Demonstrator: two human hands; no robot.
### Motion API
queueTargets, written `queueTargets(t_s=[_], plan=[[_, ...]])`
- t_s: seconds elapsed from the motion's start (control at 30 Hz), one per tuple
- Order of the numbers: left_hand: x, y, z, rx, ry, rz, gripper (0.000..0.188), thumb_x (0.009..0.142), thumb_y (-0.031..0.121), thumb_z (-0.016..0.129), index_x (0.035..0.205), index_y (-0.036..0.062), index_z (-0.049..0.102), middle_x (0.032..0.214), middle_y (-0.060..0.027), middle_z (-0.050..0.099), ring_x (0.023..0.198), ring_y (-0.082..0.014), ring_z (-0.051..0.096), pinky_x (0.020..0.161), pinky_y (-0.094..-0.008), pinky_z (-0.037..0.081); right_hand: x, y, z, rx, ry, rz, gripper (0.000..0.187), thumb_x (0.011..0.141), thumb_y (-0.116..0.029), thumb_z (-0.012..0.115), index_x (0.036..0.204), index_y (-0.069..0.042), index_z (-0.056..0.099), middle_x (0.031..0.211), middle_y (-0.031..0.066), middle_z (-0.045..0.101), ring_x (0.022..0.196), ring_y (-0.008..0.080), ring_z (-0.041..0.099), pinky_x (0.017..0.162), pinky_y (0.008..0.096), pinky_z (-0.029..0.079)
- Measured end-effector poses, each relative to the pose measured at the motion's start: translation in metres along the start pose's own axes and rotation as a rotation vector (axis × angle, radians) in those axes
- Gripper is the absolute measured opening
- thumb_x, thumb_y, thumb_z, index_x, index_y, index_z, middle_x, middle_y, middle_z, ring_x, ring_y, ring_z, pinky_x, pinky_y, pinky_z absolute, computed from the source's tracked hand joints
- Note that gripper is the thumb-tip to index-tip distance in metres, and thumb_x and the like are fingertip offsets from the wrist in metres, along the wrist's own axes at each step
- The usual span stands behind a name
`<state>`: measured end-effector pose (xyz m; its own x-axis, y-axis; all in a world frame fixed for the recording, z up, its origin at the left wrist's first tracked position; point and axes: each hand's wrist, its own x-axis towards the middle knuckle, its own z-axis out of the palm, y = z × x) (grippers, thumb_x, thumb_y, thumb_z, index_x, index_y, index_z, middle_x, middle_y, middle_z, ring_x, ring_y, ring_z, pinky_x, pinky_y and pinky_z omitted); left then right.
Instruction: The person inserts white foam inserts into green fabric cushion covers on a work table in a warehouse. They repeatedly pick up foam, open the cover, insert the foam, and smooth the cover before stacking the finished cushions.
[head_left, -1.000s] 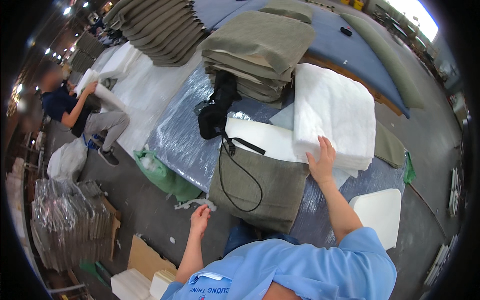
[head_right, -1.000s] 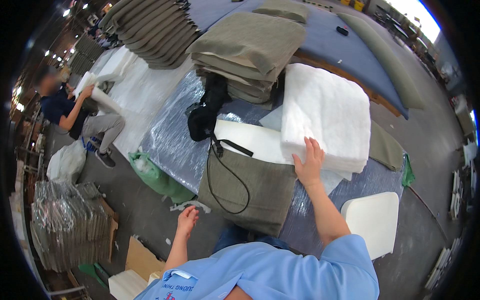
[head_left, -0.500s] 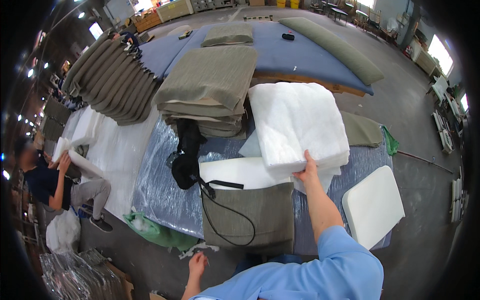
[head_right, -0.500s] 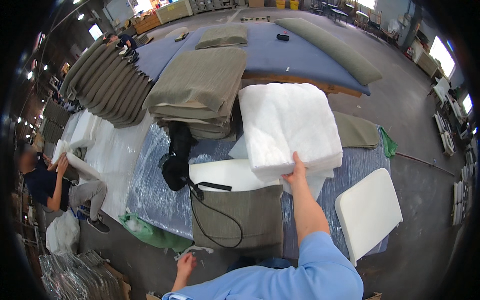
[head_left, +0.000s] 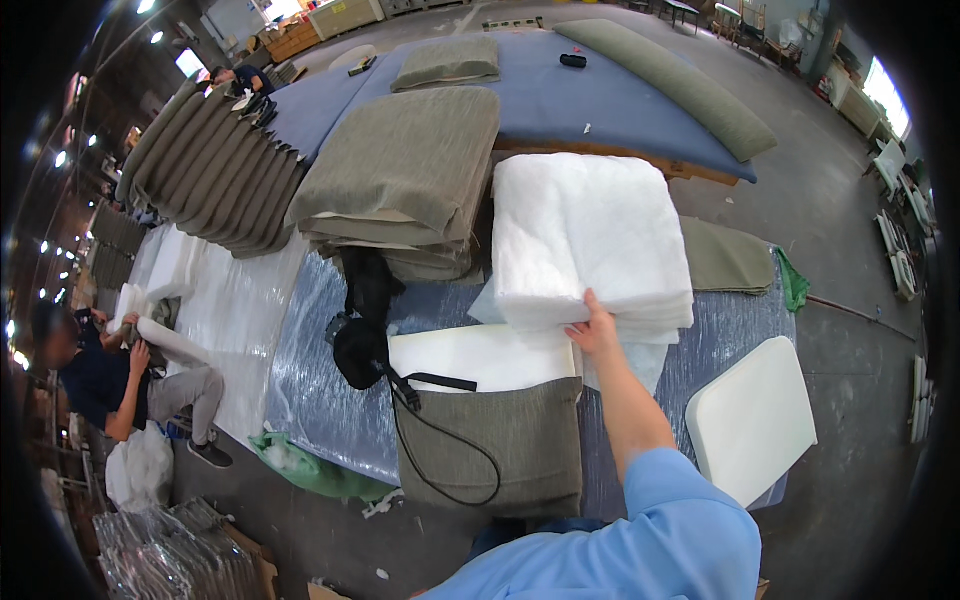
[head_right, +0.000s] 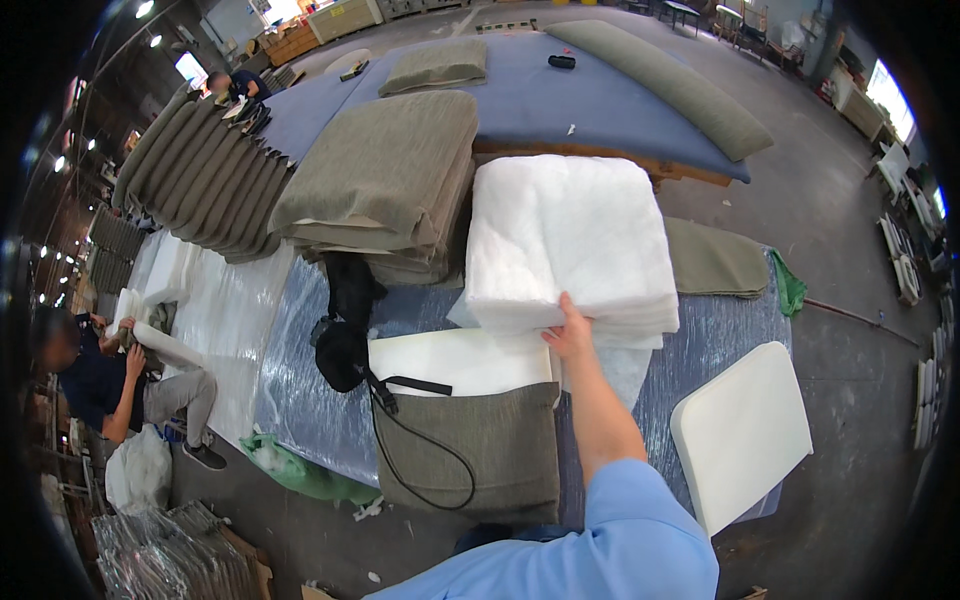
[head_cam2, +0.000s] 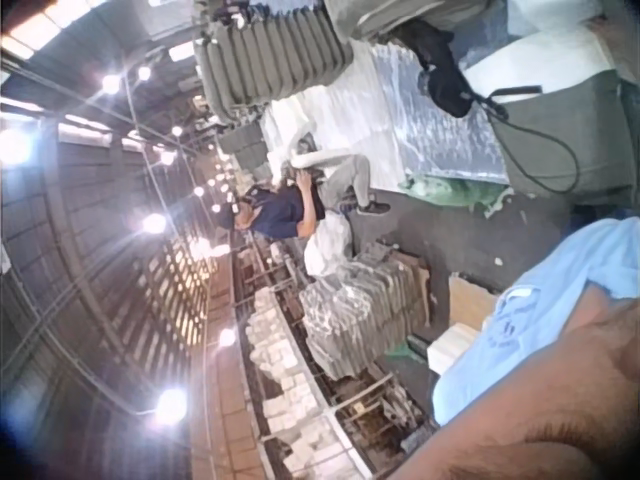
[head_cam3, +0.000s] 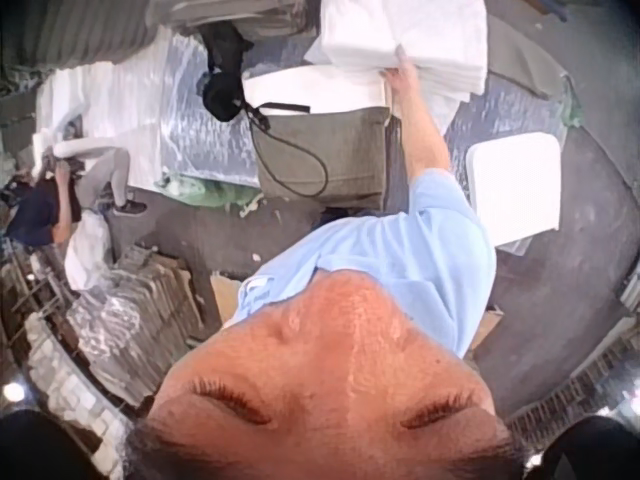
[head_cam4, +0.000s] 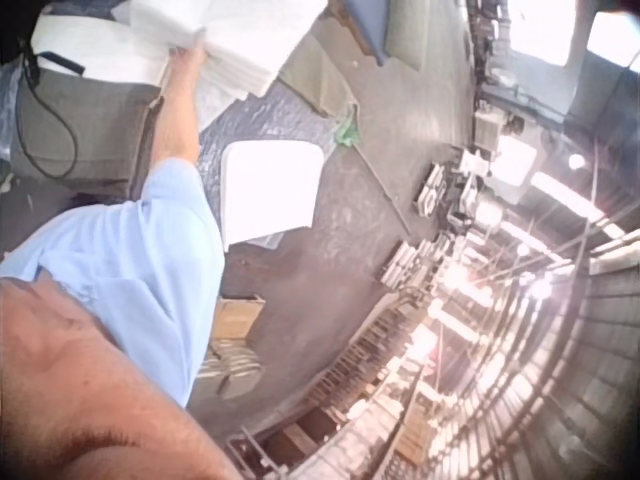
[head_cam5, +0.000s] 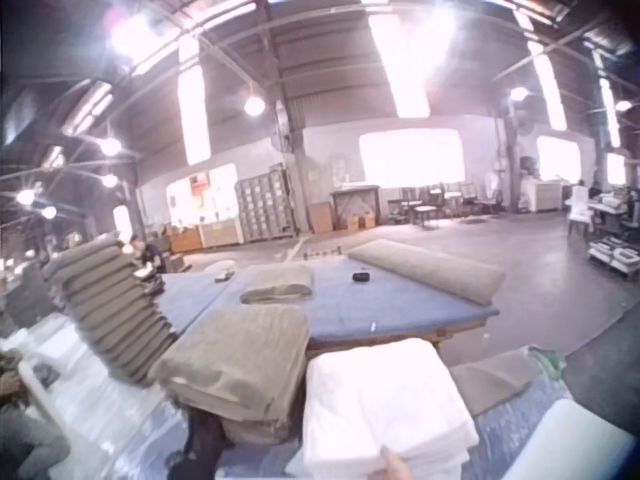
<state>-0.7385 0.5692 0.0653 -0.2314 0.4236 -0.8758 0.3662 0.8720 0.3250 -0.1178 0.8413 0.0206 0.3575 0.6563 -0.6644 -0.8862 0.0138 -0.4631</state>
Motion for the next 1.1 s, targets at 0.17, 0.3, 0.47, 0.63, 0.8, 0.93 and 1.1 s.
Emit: queueTargets(t_s=[0.17,0.3,0.47,0.63,0.8,0.93,1.1], plan=[[0.012,0.012,-0.017,0.053,-0.143,0.382,0.022,0.101,0.021,0.064,0.118,0.0064,0.069,0.088,-0.0054,0.070,0.070,-0.0158,0.065,0.063,-0.0316,0.054,-0.044,-0.024,-0.040,-0.693,0.547,-0.911,0.075,0.085,-0.032,0.083,0.145,-0.007,0.047,0.136,0.0158,0.057,0.122,0.0325,0.057,0.103,0.0440,0.047],[0.012,0.045,-0.010,0.224,0.053,0.230,0.030,0.099,0.019,0.065,0.124,0.0023,0.068,0.093,-0.0046,0.071,0.079,-0.0140,0.065,0.069,-0.0314,0.056,-0.068,-0.028,0.048,-1.282,-0.107,-1.252,0.046,0.082,-0.025,0.081,0.123,-0.006,0.068,0.123,0.0158,0.066,0.113,0.0352,0.062,0.101,0.0436,0.049],[0.018,0.142,-0.004,0.085,0.116,0.595,0.034,0.101,0.018,0.064,0.132,0.0028,0.063,0.097,-0.0038,0.071,0.084,-0.0108,0.064,0.077,-0.0262,0.053,-0.043,-0.016,0.113,-1.658,-0.377,-1.282,0.034,0.082,-0.028,0.079,0.111,-0.010,0.074,0.117,0.0154,0.069,0.110,0.0350,0.064,0.096,0.0444,0.051],[-0.011,0.189,0.041,-0.037,-0.062,0.757,0.038,0.103,0.014,0.060,0.139,0.0006,0.058,0.113,-0.0096,0.072,0.098,-0.0142,0.067,0.089,-0.0286,0.054,-0.006,-0.027,0.114,-1.403,-0.341,-0.865,0.022,0.089,-0.028,0.076,0.091,-0.006,0.077,0.092,0.0089,0.073,0.088,0.0229,0.067,0.081,0.0355,0.052],[-0.034,0.249,0.111,0.163,-0.205,0.984,0.037,0.103,0.014,0.060,0.139,0.0026,0.059,0.113,-0.0118,0.073,0.107,-0.0182,0.069,0.093,-0.0298,0.052,0.009,-0.028,0.108,-1.038,-0.271,-0.534,0.026,0.096,-0.026,0.071,0.092,0.000,0.074,0.078,0.0023,0.064,0.074,0.0129,0.057,0.066,0.0308,0.046],[-0.065,0.358,0.182,0.555,-0.087,1.484,0.039,0.097,0.013,0.064,0.134,0.0037,0.061,0.129,-0.0185,0.066,0.122,-0.0348,0.063,0.102,-0.0381,0.050,0.025,-0.029,0.101,-0.748,-0.132,-0.511,0.027,0.100,-0.026,0.065,0.101,0.000,0.069,0.080,0.0032,0.062,0.075,0.0137,0.056,0.068,0.0316,0.046],[-0.063,0.476,0.267,0.949,0.158,1.770,0.061,0.092,0.019,0.067,0.150,0.0118,0.047,0.159,-0.0191,0.037,0.144,-0.0471,0.036,0.116,-0.0559,0.034,0.051,-0.066,0.106,-0.633,0.206,-0.780,0.026,0.102,-0.028,0.061,0.101,-0.002,0.066,0.091,0.0103,0.067,0.086,0.0198,0.060,0.079,0.0363,0.049]])
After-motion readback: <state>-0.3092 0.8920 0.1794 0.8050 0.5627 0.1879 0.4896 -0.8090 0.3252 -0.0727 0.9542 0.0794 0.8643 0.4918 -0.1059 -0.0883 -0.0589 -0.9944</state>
